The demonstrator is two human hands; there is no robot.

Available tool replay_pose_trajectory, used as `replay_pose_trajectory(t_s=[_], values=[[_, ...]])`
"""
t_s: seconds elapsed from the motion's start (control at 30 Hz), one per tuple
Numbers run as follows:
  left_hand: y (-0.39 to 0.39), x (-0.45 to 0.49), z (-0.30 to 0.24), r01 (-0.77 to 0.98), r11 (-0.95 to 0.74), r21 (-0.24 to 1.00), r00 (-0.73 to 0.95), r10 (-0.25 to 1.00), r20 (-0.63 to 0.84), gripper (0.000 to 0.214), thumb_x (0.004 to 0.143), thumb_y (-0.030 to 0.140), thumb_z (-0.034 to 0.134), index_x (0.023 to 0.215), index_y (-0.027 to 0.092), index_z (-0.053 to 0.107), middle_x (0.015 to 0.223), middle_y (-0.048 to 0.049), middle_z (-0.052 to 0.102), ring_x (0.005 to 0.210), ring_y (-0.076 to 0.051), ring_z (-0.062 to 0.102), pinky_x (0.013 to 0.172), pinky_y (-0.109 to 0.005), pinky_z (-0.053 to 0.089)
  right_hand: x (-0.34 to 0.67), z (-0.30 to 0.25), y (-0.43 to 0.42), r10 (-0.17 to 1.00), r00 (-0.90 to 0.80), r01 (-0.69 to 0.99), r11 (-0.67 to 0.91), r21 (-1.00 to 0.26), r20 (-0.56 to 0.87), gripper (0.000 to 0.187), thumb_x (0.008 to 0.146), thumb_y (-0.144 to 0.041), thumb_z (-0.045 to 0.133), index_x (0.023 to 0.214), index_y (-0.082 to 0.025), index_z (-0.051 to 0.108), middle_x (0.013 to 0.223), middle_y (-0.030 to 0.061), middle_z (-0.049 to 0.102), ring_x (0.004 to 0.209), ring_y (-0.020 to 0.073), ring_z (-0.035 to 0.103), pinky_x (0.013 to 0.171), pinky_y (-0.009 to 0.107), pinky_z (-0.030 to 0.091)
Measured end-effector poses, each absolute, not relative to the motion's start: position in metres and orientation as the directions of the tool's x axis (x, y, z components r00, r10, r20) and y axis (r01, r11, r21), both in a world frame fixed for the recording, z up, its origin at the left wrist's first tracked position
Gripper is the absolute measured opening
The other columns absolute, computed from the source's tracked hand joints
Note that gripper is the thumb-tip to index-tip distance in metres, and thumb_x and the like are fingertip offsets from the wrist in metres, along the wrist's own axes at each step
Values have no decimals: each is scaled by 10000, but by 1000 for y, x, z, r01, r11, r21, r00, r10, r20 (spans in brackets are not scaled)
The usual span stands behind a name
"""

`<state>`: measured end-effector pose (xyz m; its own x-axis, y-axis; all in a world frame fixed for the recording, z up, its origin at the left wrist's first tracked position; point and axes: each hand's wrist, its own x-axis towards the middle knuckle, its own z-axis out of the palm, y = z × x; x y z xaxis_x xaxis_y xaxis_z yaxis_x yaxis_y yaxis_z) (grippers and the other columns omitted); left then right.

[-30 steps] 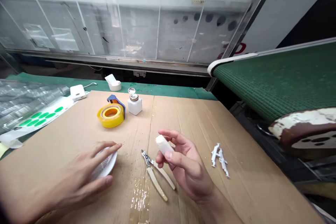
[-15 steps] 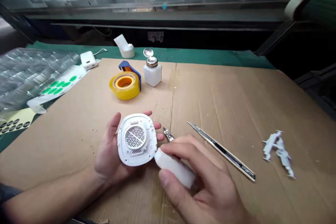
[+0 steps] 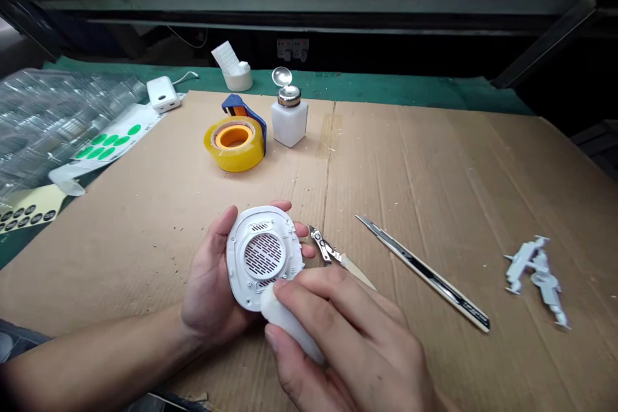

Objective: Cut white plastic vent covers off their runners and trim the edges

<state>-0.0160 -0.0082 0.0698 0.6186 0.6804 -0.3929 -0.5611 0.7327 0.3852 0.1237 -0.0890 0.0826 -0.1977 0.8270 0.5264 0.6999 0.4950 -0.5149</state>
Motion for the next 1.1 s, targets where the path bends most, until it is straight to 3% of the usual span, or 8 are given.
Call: replay_pose_trajectory(t_s=[0.13, 0.3, 0.43, 0.63, 0.83, 1.1], values=[[-16, -10, 70, -582, 691, 429, 574, 723, -384, 468, 939, 567, 355, 1139, 194, 554, 954, -91, 624, 853, -219, 634, 845, -378, 490, 116, 83, -90, 824, -173, 710, 484, -511, 540, 170, 872, -103, 636, 1033, -153, 658, 950, 20, 690, 857, 106, 657, 852, 193, 543], [-22, -6, 67, -581, 672, 459, 571, 739, -359, 450, 875, 592, 511, 1118, 216, 546, 955, -68, 606, 883, -210, 609, 885, -377, 471, 108, 77, -88, 788, -163, 734, 499, -461, 594, 108, 914, -156, 597, 1006, -166, 651, 869, 12, 692, 772, 126, 658, 783, 236, 549], [-22, -6, 63, -574, 664, 479, 561, 745, -361, 469, 847, 612, 558, 1108, 223, 541, 930, -52, 605, 860, -194, 613, 845, -338, 480, 105, 79, -86, 813, -204, 727, 499, -472, 545, 132, 907, -97, 584, 998, -160, 654, 833, 28, 690, 759, 148, 668, 727, 260, 553], [-22, -6, 61, -579, 643, 502, 537, 763, -359, 443, 847, 605, 564, 1077, 227, 542, 903, -45, 609, 827, -179, 611, 795, -304, 483, 106, 84, -85, 809, -275, 703, 538, -465, 520, 160, 906, -56, 549, 965, -159, 657, 805, 31, 684, 711, 147, 663, 656, 267, 559], [-23, -6, 61, -576, 636, 514, 548, 766, -335, 438, 875, 605, 529, 1086, 220, 541, 918, -48, 590, 865, -181, 586, 860, -338, 465, 107, 84, -84, 812, -229, 714, 515, -475, 537, 162, 883, -55, 588, 995, -148, 661, 831, 37, 689, 748, 149, 655, 741, 264, 553], [-26, -6, 61, -580, 641, 503, 546, 764, -345, 456, 828, 603, 600, 1062, 218, 531, 884, -29, 581, 803, -155, 580, 758, -267, 459, 108, 84, -84, 776, -356, 647, 607, -462, 520, 160, 917, -32, 549, 962, -109, 682, 790, 67, 697, 729, 170, 662, 675, 299, 583]])
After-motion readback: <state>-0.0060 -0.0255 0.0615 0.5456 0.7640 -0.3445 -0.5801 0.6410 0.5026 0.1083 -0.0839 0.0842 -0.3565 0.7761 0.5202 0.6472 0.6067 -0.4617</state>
